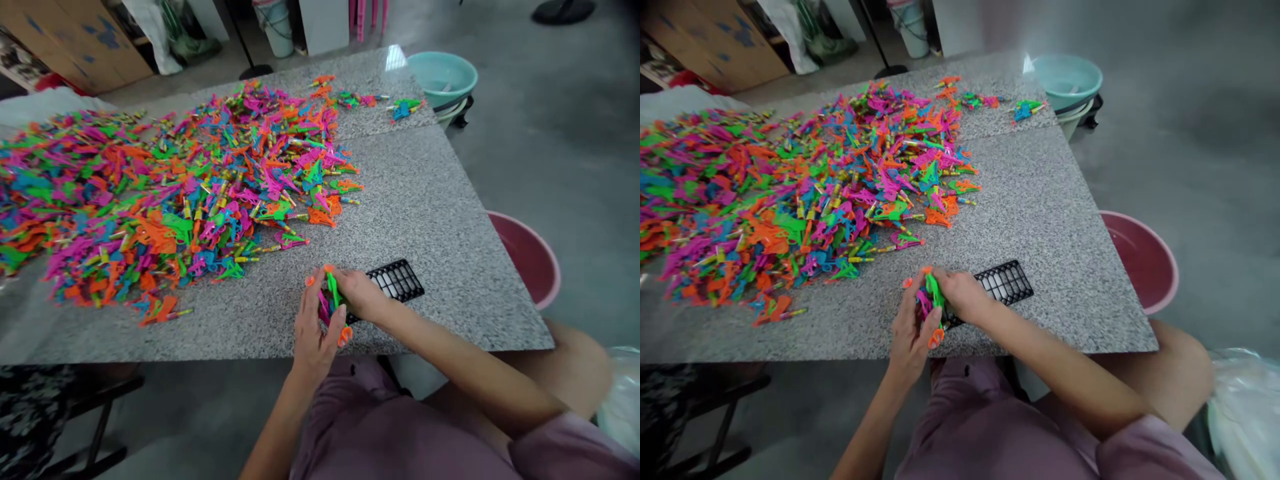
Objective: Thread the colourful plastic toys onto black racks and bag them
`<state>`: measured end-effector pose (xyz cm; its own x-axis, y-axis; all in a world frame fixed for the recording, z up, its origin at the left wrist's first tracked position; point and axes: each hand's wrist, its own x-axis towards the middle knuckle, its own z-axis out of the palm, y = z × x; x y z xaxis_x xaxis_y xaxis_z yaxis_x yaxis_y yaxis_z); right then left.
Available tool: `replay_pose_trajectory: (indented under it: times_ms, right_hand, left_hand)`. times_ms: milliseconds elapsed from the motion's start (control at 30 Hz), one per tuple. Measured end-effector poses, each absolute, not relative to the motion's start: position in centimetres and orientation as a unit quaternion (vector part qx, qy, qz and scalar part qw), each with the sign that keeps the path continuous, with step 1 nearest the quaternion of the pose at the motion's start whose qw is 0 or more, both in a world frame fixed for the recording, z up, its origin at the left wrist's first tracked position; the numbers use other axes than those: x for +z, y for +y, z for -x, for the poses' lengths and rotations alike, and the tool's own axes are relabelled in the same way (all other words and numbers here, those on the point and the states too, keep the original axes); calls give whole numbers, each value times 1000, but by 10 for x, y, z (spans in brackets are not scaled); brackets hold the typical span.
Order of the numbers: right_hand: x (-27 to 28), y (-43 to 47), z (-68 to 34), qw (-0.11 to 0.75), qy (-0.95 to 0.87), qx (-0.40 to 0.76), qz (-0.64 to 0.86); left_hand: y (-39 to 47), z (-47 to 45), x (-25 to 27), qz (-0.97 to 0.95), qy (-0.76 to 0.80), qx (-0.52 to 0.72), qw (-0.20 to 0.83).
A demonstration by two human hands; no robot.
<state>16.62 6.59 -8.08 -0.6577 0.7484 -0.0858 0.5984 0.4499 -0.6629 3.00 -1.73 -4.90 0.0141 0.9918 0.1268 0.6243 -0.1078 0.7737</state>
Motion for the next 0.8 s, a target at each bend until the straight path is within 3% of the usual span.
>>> replay_pose_trajectory:
  times_ms: [433, 700, 800]
  right_hand:
    - [-75, 65, -149, 94, -878, 287, 373]
    - [-80, 96, -154, 113, -886, 312, 323]
    - [-79, 134, -134, 155, -907, 224, 322]
  left_hand:
    - [-19, -26, -53, -645, 607, 383, 263]
    - [-20, -28, -49, -653, 585, 438, 198]
    - [-21, -27, -44, -681, 582, 406, 180]
